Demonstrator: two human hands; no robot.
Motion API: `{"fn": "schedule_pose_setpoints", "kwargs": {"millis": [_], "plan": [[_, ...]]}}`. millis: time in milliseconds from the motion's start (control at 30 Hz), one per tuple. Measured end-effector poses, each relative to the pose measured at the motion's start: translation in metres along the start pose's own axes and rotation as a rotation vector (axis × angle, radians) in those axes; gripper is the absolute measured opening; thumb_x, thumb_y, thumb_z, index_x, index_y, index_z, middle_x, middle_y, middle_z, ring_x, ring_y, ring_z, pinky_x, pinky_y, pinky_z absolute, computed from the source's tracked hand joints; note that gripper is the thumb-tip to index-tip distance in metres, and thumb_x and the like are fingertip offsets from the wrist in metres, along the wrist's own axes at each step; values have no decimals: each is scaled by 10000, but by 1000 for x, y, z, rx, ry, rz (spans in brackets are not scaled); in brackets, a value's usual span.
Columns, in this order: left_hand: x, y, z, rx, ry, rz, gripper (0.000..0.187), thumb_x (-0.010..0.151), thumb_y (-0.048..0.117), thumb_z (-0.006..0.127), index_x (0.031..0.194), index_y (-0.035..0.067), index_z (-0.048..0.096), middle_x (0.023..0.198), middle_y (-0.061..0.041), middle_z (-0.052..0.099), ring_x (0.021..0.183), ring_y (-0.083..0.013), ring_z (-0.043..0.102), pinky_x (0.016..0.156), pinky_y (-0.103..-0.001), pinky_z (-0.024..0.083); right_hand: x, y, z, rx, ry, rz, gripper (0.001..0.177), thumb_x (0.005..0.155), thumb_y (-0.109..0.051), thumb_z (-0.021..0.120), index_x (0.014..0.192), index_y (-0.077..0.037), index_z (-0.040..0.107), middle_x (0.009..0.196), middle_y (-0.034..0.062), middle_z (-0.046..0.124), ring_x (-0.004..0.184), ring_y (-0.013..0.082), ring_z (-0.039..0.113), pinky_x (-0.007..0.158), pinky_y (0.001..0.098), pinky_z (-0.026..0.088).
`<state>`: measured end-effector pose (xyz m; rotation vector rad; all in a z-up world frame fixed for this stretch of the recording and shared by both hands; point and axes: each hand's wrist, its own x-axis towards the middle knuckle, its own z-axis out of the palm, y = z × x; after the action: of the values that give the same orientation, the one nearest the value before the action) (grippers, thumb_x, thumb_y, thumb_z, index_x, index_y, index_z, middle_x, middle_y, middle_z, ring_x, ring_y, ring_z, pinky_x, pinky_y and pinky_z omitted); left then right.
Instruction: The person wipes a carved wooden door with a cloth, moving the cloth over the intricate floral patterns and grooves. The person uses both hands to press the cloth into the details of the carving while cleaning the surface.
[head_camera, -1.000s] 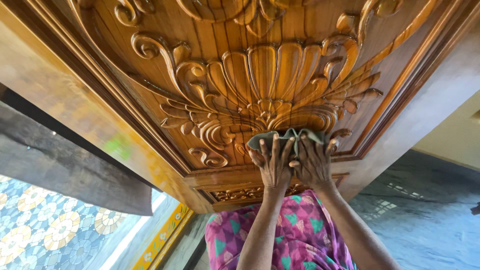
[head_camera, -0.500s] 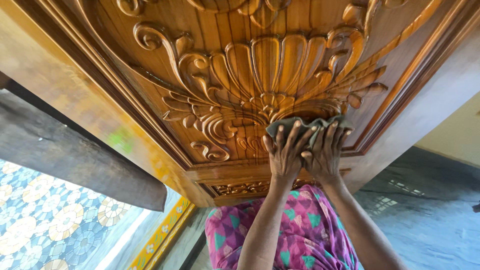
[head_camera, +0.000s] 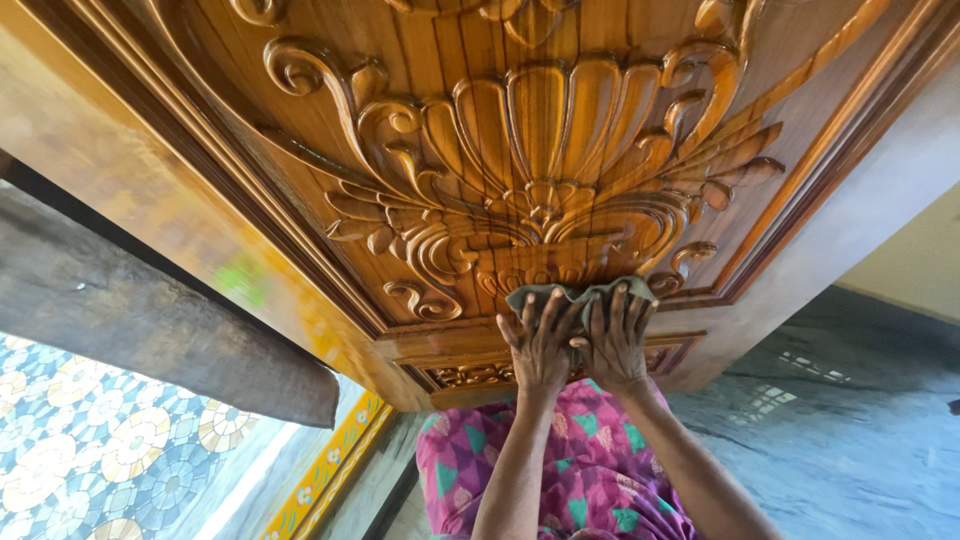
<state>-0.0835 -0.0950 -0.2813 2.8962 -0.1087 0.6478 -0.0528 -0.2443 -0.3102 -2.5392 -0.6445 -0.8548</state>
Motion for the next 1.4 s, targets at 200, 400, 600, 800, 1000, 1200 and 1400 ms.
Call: {"fn": "schedule_pose_setpoints", "kwargs": {"millis": [200, 400, 600, 800, 1000, 1200, 1400], "plan": [[-15, -10, -1, -35, -96, -55, 604, 1003, 374, 528, 1568, 493, 349, 1641, 88, 332, 1530, -263, 267, 1179, -747, 14, -9, -9, 11, -84, 28, 24, 797, 1012, -609, 323, 1579, -50, 300, 1639, 372, 122, 1439, 686, 145, 1128, 856, 59], [-25, -16, 8, -6, -17, -65, 690, 944, 410, 621, 1552, 506, 309, 1653, 47, 307, 1539, -322, 209, 1157, -738, -24, -22, -12, 19, -52, -35, 63, 799, 1003, -583, 390, 1615, -92, 239, 1647, 372, 72, 1435, 664, 146, 1132, 856, 53], [-37, -27, 25, -68, -63, -99, 676, 953, 343, 591, 1546, 480, 297, 1648, -16, 265, 1534, -352, 166, 1147, -768, -35, -28, -18, 32, -65, 8, 36, 801, 1016, -601, 364, 1628, -118, 179, 1635, 374, 13, 1465, 664, 40, 1138, 836, 11], [-51, -46, 26, 144, -76, -120, 729, 933, 237, 572, 1584, 428, 303, 1668, -19, 273, 1539, -352, 156, 1149, -757, -25, -32, -45, 38, -26, -66, 66, 793, 1023, -610, 320, 1632, -114, 206, 1649, 368, 21, 1477, 678, 18, 1159, 826, -1], [-60, -75, 14, 63, 61, -176, 655, 960, 318, 560, 1578, 356, 346, 1663, -95, 262, 1550, -386, 153, 1147, -752, -3, -23, -81, 49, -31, -68, 20, 756, 993, -660, 308, 1619, -241, 242, 1640, 335, 29, 1463, 648, 47, 1151, 817, 15], [-68, -100, 7, 53, 90, -257, 604, 972, 345, 511, 1562, 320, 382, 1674, -165, 229, 1557, -401, 147, 1153, -746, -1, -15, -113, 69, -4, -29, -31, 755, 970, -702, 230, 1626, -327, 248, 1686, 248, 17, 1499, 605, 33, 1169, 800, 29], [-75, -123, 6, 37, 72, -354, 614, 911, 346, 514, 1502, 198, 436, 1659, -277, 129, 1557, -421, 57, 1146, -732, -12, -14, -137, 75, 28, -112, -102, 718, 1010, -691, 239, 1622, -316, 261, 1706, 127, 111, 1536, 516, 48, 1171, 776, 1]]}}
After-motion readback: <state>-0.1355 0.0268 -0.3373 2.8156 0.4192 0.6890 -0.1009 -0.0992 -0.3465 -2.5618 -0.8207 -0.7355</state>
